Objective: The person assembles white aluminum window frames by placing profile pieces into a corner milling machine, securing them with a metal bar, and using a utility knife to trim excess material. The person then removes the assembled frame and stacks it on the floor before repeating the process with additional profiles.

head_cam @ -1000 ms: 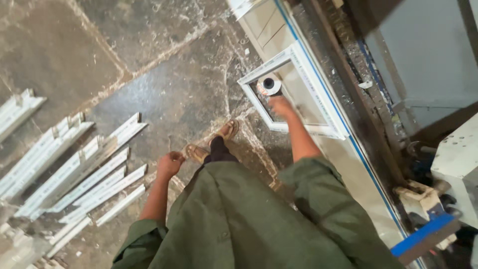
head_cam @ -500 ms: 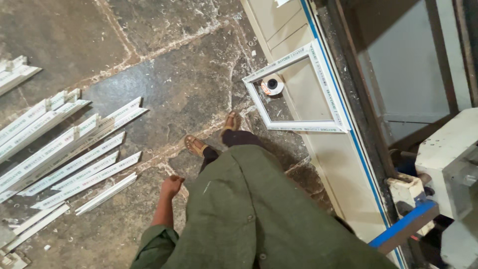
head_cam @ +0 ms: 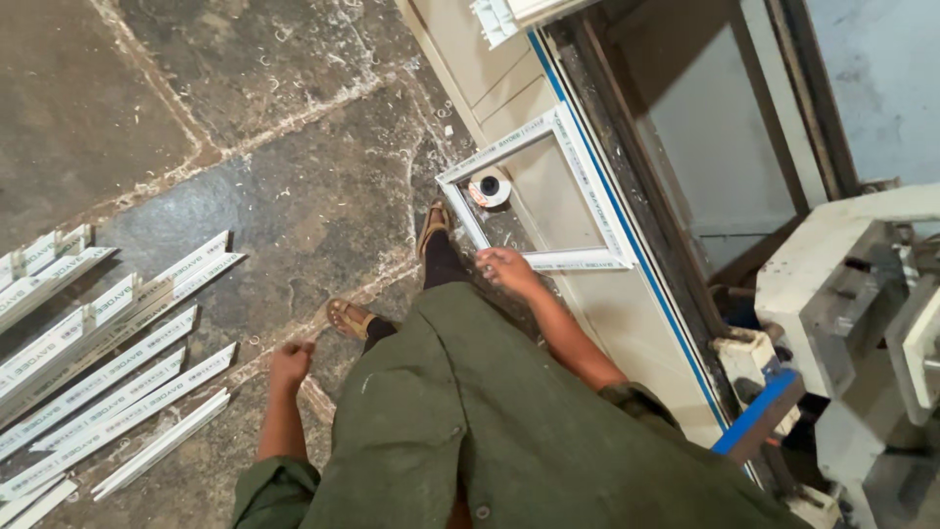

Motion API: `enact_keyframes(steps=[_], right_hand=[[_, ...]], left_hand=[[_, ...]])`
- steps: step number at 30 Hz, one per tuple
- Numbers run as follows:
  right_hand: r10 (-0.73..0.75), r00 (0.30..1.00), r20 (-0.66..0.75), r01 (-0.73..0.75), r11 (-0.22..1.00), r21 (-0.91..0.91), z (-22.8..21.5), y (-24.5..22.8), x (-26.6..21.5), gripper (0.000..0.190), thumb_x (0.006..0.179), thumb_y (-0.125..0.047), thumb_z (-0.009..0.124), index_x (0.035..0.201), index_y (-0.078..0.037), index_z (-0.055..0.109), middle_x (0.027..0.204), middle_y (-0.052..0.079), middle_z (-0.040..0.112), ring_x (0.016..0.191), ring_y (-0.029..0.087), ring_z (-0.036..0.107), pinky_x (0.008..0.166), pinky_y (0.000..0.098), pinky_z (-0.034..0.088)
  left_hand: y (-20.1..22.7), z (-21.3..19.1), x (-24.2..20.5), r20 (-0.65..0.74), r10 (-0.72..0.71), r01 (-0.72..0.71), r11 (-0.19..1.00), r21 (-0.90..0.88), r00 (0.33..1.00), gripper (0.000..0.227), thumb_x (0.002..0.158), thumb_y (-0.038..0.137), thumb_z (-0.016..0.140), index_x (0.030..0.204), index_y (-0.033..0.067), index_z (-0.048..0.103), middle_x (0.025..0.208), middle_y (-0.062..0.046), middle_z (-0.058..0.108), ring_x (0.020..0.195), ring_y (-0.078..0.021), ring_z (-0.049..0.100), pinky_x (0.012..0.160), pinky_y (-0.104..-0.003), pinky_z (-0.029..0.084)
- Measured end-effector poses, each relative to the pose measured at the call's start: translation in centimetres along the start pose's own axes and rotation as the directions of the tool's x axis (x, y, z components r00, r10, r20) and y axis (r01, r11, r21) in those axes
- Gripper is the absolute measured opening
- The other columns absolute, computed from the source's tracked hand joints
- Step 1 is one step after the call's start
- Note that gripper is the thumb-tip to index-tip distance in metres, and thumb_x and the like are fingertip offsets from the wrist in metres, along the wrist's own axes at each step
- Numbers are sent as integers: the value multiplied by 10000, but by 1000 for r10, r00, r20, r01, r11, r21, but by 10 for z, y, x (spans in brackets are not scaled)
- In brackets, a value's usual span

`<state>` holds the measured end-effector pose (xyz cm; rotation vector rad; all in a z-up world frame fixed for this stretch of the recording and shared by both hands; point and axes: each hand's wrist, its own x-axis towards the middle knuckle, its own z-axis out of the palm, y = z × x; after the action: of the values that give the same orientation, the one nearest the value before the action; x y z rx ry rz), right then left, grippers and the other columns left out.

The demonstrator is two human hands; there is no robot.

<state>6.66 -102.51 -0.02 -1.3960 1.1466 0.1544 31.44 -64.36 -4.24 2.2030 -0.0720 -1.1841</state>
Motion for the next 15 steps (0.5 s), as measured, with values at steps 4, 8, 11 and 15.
enact_keyframes(steps=[4,8,11,15], right_hand=[[26,998,52,-11,963,-269,9,12,20,273,1019,-273,608,1205,-117,733,1029,22,767,740,120,689,629,267,536],[94,996,-11,-94,980,-174,-18,22,34,306,967,-306,648,1186,-108,731,1029,2,761,817,141,707,689,302,573],[340,933,-115,-311,926,217,-68,24,47,466,955,-408,600,1286,-86,659,1035,9,735,878,196,680,747,392,566],[592,791,-152,-42,301,953,-149,18,69,927,977,-776,350,1425,29,456,1235,160,573,1036,304,585,924,489,541]], left_hand=[[18,-14,2,-64,15,-27,980,-195,998,341,949,318,721,969,-20,759,852,-145,746,790,-241,681,720,-357,515],[20,-18,6,-42,-78,63,957,-282,996,324,941,301,702,1022,-10,745,887,-109,747,758,-195,709,692,-338,525],[17,-13,3,-11,-175,167,956,-243,985,358,961,288,708,1026,-61,754,927,-124,765,778,-199,715,676,-325,548],[44,-13,-2,72,-349,356,914,-195,934,349,959,280,671,1118,-20,751,993,-145,766,785,-241,689,621,-379,476]])
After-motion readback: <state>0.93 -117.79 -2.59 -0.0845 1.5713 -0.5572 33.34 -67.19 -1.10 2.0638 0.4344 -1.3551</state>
